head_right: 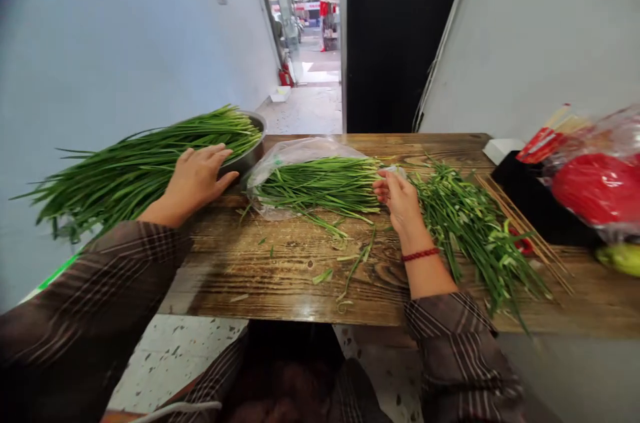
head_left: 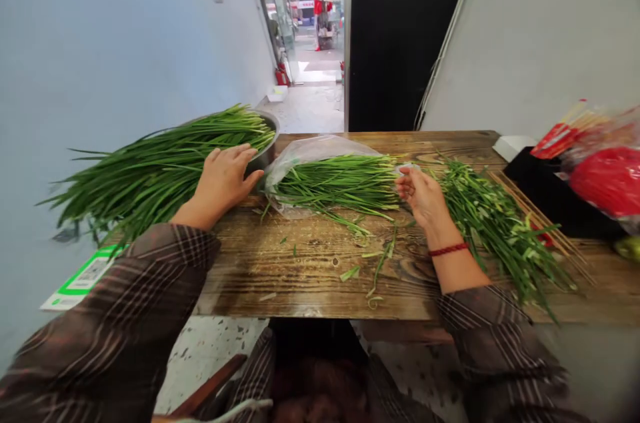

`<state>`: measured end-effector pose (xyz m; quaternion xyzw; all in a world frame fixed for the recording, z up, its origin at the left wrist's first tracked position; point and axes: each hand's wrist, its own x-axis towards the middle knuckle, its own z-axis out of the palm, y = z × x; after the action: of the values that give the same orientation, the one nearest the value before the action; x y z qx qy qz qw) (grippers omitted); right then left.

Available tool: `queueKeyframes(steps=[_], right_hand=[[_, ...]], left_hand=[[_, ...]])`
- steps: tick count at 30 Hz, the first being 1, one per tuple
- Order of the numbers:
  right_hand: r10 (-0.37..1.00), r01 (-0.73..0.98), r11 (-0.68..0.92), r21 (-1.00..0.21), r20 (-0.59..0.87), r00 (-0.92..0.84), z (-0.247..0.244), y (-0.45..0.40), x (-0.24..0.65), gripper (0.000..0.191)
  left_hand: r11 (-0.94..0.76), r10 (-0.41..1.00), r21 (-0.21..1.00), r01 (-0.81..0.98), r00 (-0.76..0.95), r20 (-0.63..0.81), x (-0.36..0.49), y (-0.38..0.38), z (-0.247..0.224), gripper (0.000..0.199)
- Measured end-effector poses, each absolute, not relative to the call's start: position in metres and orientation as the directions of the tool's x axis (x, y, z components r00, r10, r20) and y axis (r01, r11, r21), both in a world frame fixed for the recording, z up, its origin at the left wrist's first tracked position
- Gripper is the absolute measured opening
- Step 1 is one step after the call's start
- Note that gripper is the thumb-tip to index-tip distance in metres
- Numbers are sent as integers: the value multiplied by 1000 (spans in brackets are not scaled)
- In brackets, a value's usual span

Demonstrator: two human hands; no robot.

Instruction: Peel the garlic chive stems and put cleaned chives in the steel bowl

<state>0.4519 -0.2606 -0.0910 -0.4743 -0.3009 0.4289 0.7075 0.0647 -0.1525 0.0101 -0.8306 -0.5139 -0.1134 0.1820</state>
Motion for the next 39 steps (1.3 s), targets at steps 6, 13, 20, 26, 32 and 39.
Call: queueKeyframes(steps=[6,13,20,26,32,39], right_hand=[[852,-117,215,-970,128,508,-87,-257,454,37],[909,125,185,-975,218,355,-86,-261,449,38],[930,149,178,-973,216,297,-91,-258,438,36],[944,194,172,-966,218,248,-91,-261,432,37],[972,201,180,-963,206,117,-87,-270,417,33],[974,219,219,-951,226,3,-93,-274,405,28]], left_hand=[[-603,782,191,774,527,332,118,-183,-5,39],[-807,580,345,479,755,306,187,-222,-68,21],[-863,503,89,498,828,248,203,-227,-89,17],[-844,531,280,458,786,317,193,-222,-90,9],[-505,805,757,414,543,240,193,-221,-83,14],[-491,800,786,375,551,237,196,-225,-85,10]])
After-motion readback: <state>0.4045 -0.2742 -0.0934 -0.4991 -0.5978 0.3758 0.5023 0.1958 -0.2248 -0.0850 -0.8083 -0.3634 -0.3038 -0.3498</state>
